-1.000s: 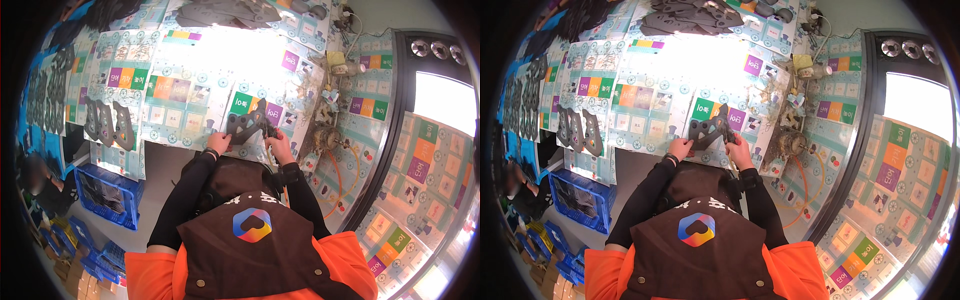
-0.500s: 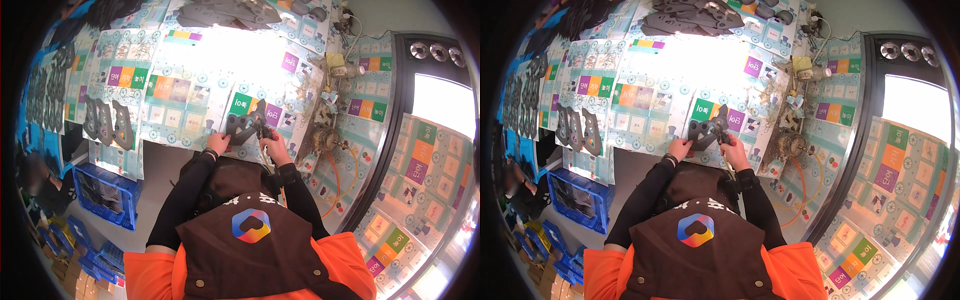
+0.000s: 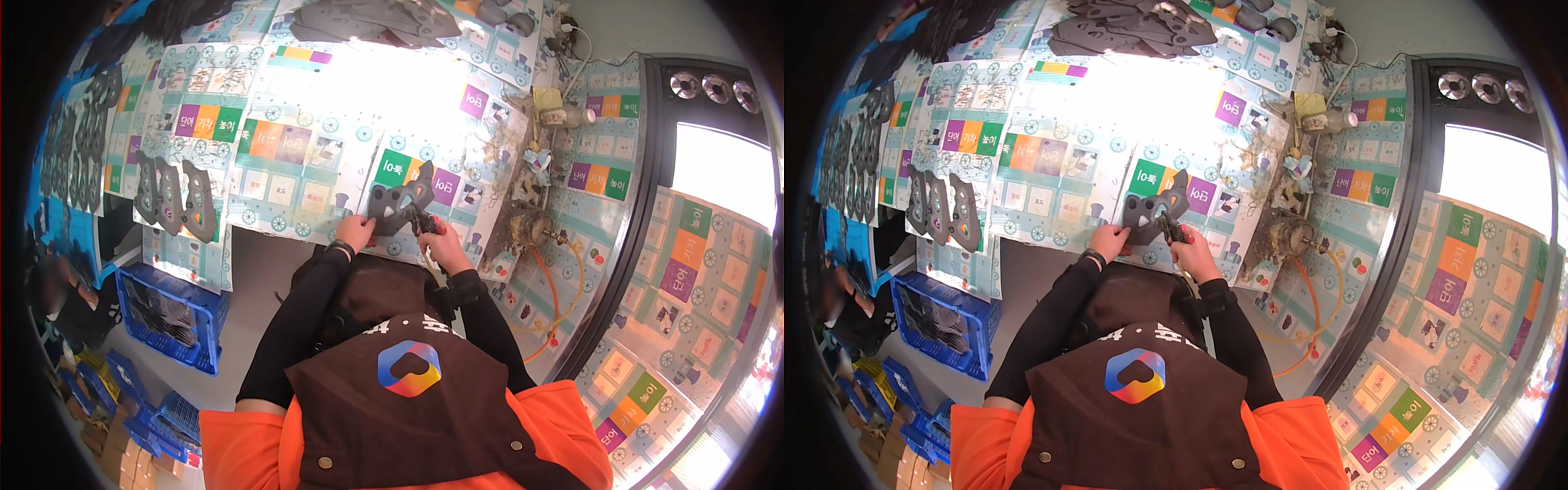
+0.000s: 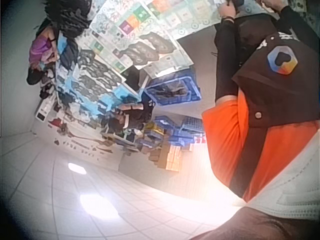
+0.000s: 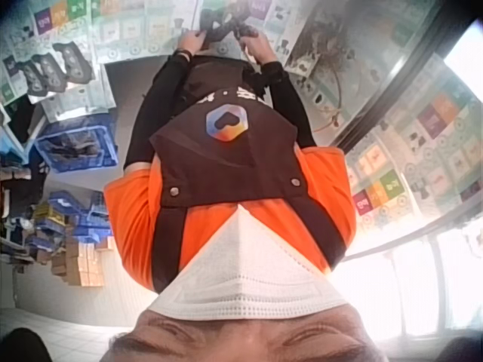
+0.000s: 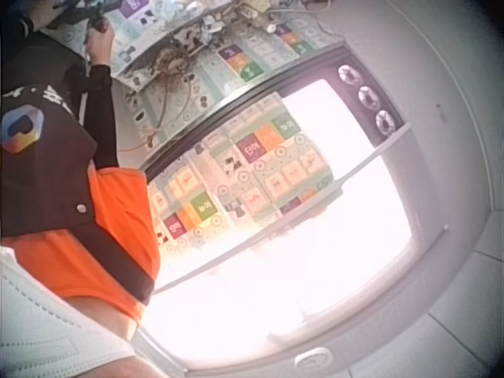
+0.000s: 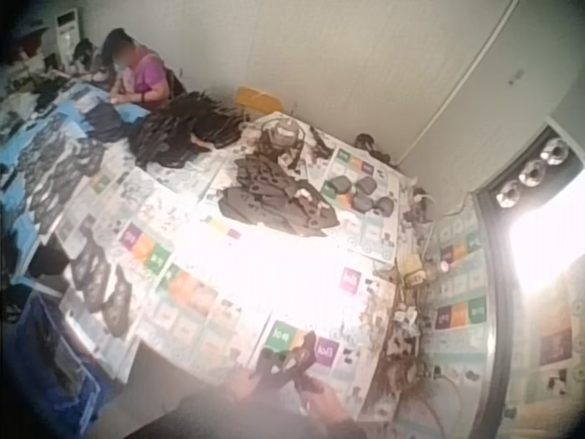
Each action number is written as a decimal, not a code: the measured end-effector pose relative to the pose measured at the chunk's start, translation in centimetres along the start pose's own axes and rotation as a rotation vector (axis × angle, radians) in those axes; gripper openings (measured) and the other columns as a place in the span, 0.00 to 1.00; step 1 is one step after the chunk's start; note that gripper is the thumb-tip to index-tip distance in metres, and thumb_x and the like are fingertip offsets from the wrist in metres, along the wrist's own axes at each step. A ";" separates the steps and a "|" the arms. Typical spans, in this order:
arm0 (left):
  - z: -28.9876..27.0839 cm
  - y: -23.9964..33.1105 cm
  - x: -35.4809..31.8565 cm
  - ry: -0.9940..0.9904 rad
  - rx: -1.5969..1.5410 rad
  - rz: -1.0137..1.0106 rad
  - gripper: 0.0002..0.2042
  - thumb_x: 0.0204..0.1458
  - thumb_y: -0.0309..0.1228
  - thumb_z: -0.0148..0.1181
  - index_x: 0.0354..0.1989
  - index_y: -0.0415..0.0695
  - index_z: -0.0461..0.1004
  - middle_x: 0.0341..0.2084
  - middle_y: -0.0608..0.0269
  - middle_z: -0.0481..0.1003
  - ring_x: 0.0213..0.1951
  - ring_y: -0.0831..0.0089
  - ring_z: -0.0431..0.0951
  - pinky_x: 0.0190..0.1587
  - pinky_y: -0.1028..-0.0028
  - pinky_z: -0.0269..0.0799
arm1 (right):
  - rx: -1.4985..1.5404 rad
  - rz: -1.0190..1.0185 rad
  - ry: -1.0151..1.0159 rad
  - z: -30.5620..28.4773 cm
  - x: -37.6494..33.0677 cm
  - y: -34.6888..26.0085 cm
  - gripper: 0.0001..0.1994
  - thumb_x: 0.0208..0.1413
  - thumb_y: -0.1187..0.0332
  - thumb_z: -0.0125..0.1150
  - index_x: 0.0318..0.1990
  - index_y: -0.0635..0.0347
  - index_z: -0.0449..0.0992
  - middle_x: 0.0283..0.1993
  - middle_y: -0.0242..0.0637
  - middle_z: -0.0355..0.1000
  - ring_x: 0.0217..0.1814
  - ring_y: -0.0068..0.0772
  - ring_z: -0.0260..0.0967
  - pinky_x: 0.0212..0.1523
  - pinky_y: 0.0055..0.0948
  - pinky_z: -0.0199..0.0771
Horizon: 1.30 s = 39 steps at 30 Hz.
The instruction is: Apply adhesive to specific areas of shoe upper components using a handheld dispenser.
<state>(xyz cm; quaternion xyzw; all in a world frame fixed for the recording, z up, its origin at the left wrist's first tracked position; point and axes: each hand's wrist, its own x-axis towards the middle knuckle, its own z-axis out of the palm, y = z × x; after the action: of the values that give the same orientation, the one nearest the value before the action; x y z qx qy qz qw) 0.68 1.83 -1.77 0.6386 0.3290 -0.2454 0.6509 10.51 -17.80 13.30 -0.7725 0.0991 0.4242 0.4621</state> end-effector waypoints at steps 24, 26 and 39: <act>-1.3 -0.8 -0.3 -0.017 -0.004 -0.029 0.19 0.62 0.38 0.53 0.31 0.32 0.79 0.20 0.53 0.81 0.23 0.66 0.84 0.29 0.67 0.81 | -0.010 -0.087 -0.174 2.0 0.4 1.1 0.10 0.47 0.74 0.60 0.39 0.66 0.75 0.30 0.35 0.75 0.31 0.26 0.72 0.32 0.28 0.71; -1.9 -3.1 0.1 -0.040 0.203 0.086 0.15 0.59 0.38 0.58 0.31 0.38 0.81 0.20 0.58 0.82 0.24 0.67 0.84 0.33 0.64 0.78 | 0.125 -0.144 -0.158 2.1 0.4 2.3 0.16 0.48 0.71 0.65 0.46 0.64 0.77 0.39 0.31 0.78 0.42 0.25 0.73 0.41 0.27 0.72; -28.6 4.6 -0.2 0.751 -0.735 0.509 0.02 0.63 0.25 0.55 0.40 0.42 0.68 0.25 0.55 0.77 0.24 0.65 0.81 0.29 0.67 0.81 | 0.221 -0.148 0.113 -3.6 -2.0 -1.6 0.16 0.47 0.76 0.51 0.46 0.66 0.73 0.35 0.40 0.81 0.24 0.21 0.69 0.19 0.19 0.68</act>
<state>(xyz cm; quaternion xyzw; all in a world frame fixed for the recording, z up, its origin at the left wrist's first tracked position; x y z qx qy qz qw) 0.64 30.54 2.34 0.4730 0.4370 0.2925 0.7070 12.15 -20.23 16.59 -0.7449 0.1137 0.3312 0.5679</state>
